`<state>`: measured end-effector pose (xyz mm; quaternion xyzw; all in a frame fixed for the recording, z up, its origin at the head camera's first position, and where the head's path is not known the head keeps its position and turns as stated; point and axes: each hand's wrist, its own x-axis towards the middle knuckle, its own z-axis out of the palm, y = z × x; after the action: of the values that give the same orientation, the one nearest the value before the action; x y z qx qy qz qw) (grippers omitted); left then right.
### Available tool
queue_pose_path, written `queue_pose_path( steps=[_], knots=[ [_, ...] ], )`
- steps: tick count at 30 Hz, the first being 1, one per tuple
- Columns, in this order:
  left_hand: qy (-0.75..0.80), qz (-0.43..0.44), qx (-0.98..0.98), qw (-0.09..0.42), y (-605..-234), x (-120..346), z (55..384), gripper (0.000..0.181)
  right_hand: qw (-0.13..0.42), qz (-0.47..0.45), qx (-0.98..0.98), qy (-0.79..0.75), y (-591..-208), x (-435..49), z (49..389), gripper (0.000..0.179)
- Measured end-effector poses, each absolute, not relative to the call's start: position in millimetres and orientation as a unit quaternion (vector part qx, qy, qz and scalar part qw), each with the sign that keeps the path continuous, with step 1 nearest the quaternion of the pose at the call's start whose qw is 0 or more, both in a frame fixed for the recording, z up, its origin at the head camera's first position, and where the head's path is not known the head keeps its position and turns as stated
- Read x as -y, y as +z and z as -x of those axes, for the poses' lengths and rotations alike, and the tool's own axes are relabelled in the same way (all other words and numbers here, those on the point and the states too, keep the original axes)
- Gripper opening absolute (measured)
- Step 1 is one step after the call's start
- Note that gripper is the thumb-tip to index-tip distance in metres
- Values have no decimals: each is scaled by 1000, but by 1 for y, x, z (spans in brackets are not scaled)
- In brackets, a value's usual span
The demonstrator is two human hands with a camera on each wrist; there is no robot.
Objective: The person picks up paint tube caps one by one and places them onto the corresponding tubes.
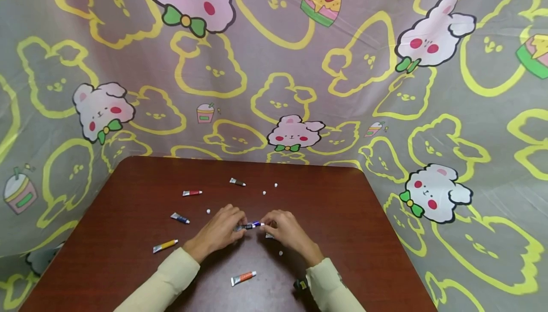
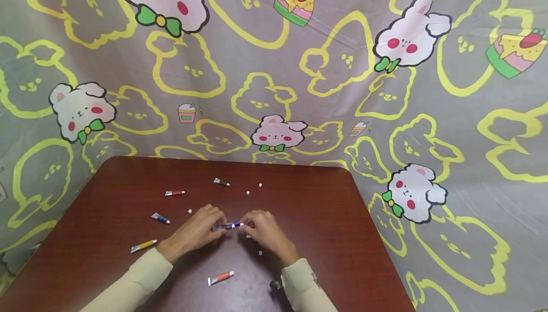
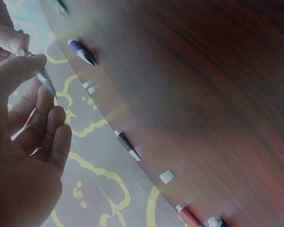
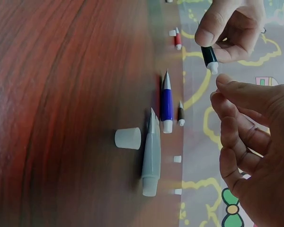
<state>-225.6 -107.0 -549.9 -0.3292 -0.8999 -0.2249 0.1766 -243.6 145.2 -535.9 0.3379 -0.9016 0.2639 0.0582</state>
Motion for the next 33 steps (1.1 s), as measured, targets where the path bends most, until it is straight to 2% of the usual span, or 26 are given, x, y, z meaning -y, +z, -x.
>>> queue_pose_path(
  steps=[22,33],
  knots=[
    [-227,343,892,186,-548,107,223,26,45,-347,903,251,-535,-131,239,7],
    [-223,351,889,191,-547,108,222,27,64,-359,899,243,-537,-129,238,8]
  ],
)
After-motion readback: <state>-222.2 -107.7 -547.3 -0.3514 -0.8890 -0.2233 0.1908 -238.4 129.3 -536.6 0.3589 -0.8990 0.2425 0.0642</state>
